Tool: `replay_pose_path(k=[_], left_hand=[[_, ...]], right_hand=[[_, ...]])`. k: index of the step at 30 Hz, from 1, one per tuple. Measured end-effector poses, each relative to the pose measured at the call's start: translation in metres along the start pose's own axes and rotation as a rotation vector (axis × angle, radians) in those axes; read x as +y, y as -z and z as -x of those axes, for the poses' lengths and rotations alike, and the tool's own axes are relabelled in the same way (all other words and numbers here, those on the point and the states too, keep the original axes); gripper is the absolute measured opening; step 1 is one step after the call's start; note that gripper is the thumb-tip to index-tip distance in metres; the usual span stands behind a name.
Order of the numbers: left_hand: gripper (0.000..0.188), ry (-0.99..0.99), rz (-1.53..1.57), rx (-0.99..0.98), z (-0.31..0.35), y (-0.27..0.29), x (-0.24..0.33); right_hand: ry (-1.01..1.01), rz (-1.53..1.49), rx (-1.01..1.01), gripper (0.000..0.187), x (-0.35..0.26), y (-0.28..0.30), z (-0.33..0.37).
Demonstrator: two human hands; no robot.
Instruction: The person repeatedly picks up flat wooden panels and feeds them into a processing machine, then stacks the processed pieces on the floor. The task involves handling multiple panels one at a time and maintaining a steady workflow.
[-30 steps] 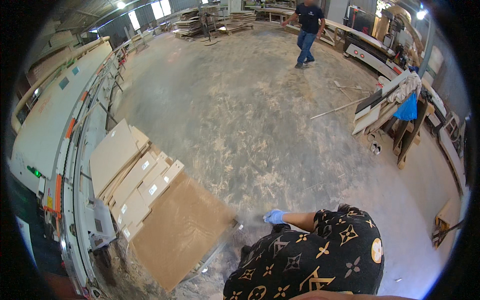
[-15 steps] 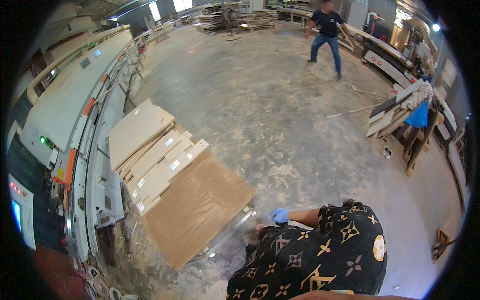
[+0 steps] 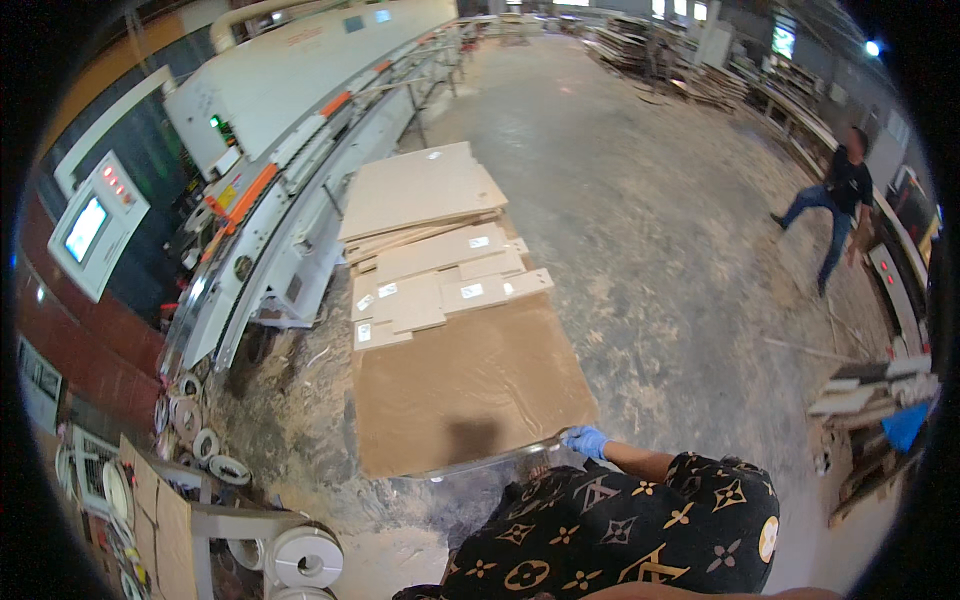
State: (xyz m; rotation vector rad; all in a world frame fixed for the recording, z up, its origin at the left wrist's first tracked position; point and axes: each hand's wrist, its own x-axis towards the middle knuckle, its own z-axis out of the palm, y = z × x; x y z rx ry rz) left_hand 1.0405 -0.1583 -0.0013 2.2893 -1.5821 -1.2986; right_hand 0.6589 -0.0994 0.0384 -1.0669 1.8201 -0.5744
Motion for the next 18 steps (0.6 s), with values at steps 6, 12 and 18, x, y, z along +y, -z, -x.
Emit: replay_pose_path(k=[6,12,18], left_hand=[[0.073,0.078,0.106,0.005,-0.01,0.024,-0.009],[0.072,0.003,0.156,-0.099,-0.051,0.069,-0.011],[0.072,-0.057,0.162,-0.211,-0.098,0.144,-0.048]], right_hand=[[0.223,0.055,-0.185,0.031,-0.039,-0.024,-0.081],[0.21,0.336,-0.181,0.04,-0.105,-0.081,-0.109],[-0.048,0.405,-0.062,0.041,-0.18,-0.167,-0.102]])
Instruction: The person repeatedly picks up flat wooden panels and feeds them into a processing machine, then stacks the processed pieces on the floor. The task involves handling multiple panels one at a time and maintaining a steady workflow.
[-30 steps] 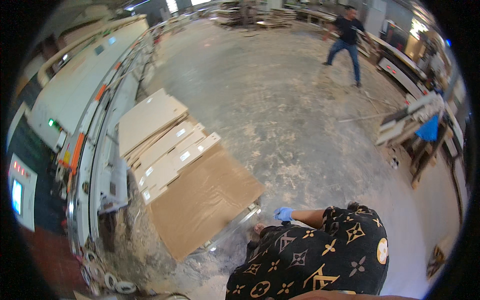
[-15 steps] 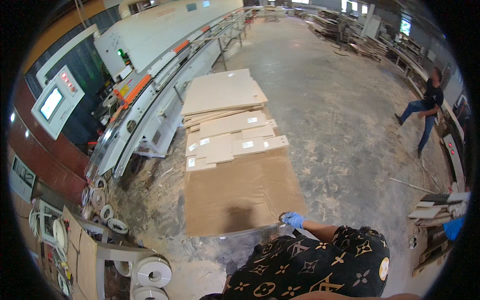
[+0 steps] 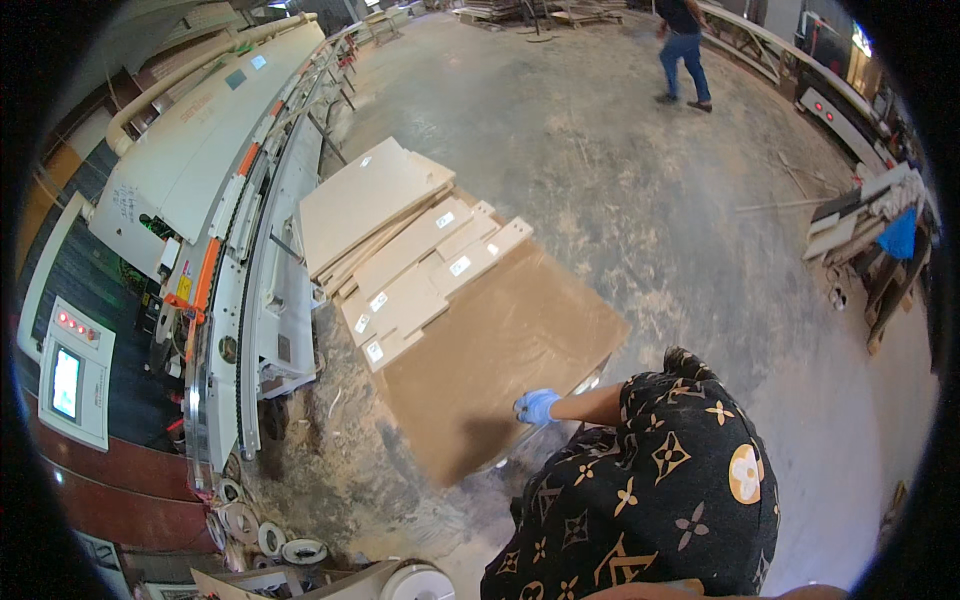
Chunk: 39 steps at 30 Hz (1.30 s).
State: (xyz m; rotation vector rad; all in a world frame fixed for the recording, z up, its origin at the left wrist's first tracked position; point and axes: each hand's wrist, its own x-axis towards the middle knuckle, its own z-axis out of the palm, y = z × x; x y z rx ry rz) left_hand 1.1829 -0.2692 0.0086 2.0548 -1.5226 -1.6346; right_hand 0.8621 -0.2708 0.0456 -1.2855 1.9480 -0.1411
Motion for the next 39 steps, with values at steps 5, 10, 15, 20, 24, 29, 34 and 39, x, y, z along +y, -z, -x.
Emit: replay_pose_path(k=[5,10,15,20,24,29,34,39], left_hand=[[0.071,0.007,0.04,-0.031,-0.006,0.071,-0.035],[0.071,0.044,0.083,-0.028,-0.018,0.125,-0.061],[0.07,0.09,0.134,-0.005,-0.024,0.155,-0.081],[0.07,0.133,0.2,0.035,-0.028,0.172,-0.09],[0.069,0.159,0.271,0.07,-0.032,0.183,-0.091],[0.069,0.201,0.316,0.086,-0.04,0.198,-0.093],[0.068,0.212,0.346,0.075,-0.057,0.227,-0.094],[0.068,0.189,0.348,0.04,-0.077,0.277,-0.108]], right_hand=[[-0.167,0.009,0.219,0.043,-0.055,-0.04,0.03],[-0.221,0.054,0.34,0.037,-0.074,-0.061,0.036],[-0.251,0.036,0.449,0.028,-0.086,-0.068,0.032],[-0.262,0.023,0.525,0.028,-0.102,-0.076,0.027],[-0.189,-0.02,0.525,0.032,-0.117,-0.084,0.013],[-0.183,0.019,0.523,0.033,-0.132,-0.085,-0.005],[-0.21,0.025,0.562,0.031,-0.15,-0.086,-0.015],[-0.291,0.02,0.632,0.029,-0.178,-0.105,-0.03]])
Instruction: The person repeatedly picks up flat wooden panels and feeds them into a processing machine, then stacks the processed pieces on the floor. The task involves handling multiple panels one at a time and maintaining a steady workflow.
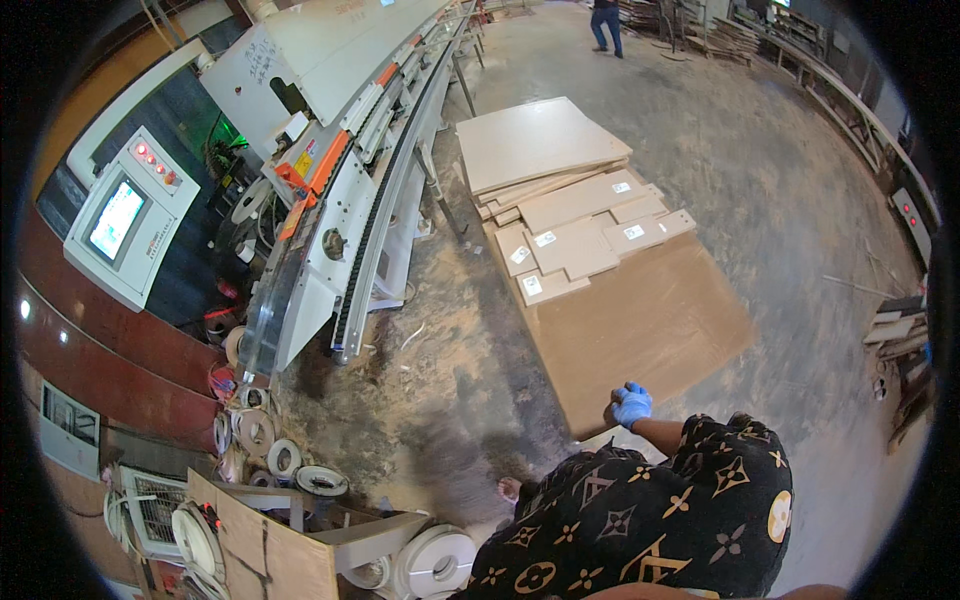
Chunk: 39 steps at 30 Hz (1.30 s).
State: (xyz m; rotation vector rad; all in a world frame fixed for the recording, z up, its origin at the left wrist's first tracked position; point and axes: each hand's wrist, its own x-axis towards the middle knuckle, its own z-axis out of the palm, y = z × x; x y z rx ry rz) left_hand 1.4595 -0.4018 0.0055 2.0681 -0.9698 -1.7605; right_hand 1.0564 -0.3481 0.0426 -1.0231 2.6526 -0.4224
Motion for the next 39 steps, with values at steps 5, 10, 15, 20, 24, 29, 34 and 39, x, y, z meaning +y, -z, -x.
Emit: replay_pose_path(k=[5,10,15,20,24,29,34,39], left_hand=[[0.068,-0.018,0.011,-0.026,-0.019,0.076,0.0],[0.067,-0.018,0.028,-0.019,-0.029,0.15,-0.005],[0.067,0.017,0.027,-0.022,-0.037,0.2,-0.004],[0.066,0.043,0.03,-0.047,-0.053,0.218,0.014],[0.066,0.054,0.008,-0.081,-0.069,0.219,0.037],[0.065,0.062,-0.009,-0.12,-0.097,0.198,0.078],[0.065,0.064,-0.009,-0.132,-0.142,0.158,0.139],[0.064,0.059,0.007,-0.104,-0.19,0.11,0.222]], right_hand=[[-0.12,-0.007,0.033,0.028,-0.058,-0.023,0.014],[-0.144,0.016,0.064,0.025,-0.104,-0.041,0.023],[-0.236,0.094,0.068,0.035,-0.121,-0.058,0.029],[-0.331,0.051,-0.024,0.039,-0.137,-0.06,0.029],[-0.442,-0.099,-0.054,0.037,-0.156,-0.058,0.004],[-0.351,-0.468,0.074,0.042,-0.183,-0.064,-0.073],[-0.289,-1.057,0.084,0.04,-0.233,-0.063,-0.229],[-0.298,-1.573,-0.314,0.023,-0.295,-0.035,-0.398]])
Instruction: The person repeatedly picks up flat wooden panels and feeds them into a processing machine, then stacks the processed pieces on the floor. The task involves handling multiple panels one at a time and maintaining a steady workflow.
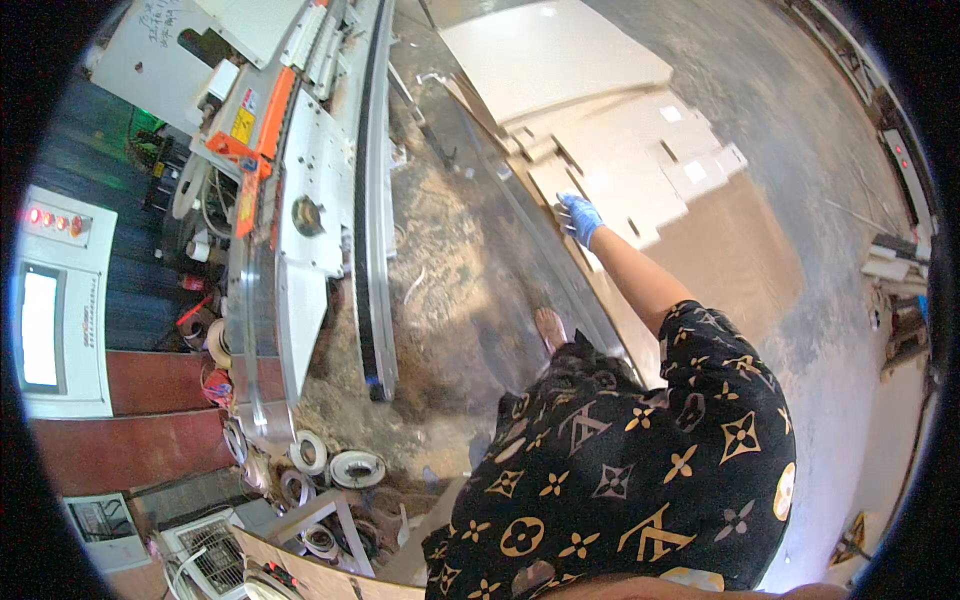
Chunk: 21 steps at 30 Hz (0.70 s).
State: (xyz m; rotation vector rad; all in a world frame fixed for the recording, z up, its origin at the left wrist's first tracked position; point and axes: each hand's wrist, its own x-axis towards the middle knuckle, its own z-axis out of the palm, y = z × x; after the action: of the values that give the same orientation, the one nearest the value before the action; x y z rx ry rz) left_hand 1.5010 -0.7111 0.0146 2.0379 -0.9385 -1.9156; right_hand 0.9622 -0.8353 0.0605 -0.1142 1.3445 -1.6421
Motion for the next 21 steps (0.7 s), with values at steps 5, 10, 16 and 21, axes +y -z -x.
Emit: replay_pose_path(k=[5,10,16,21], left_hand=[[0.064,0.005,0.031,0.041,-0.04,-0.051,0.085],[0.063,0.061,0.072,0.096,-0.059,-0.073,0.132],[0.063,0.098,0.096,0.122,-0.067,-0.075,0.149],[0.062,0.091,0.092,0.123,-0.066,-0.066,0.15]], right_hand=[[-0.069,-0.177,0.087,0.033,-0.07,-0.053,-0.142],[-0.022,-0.287,0.198,0.039,-0.067,-0.059,-0.277],[0.183,-0.118,0.714,0.076,-0.074,-0.073,-0.261],[0.067,-0.108,0.822,0.07,-0.098,-0.085,-0.259]])
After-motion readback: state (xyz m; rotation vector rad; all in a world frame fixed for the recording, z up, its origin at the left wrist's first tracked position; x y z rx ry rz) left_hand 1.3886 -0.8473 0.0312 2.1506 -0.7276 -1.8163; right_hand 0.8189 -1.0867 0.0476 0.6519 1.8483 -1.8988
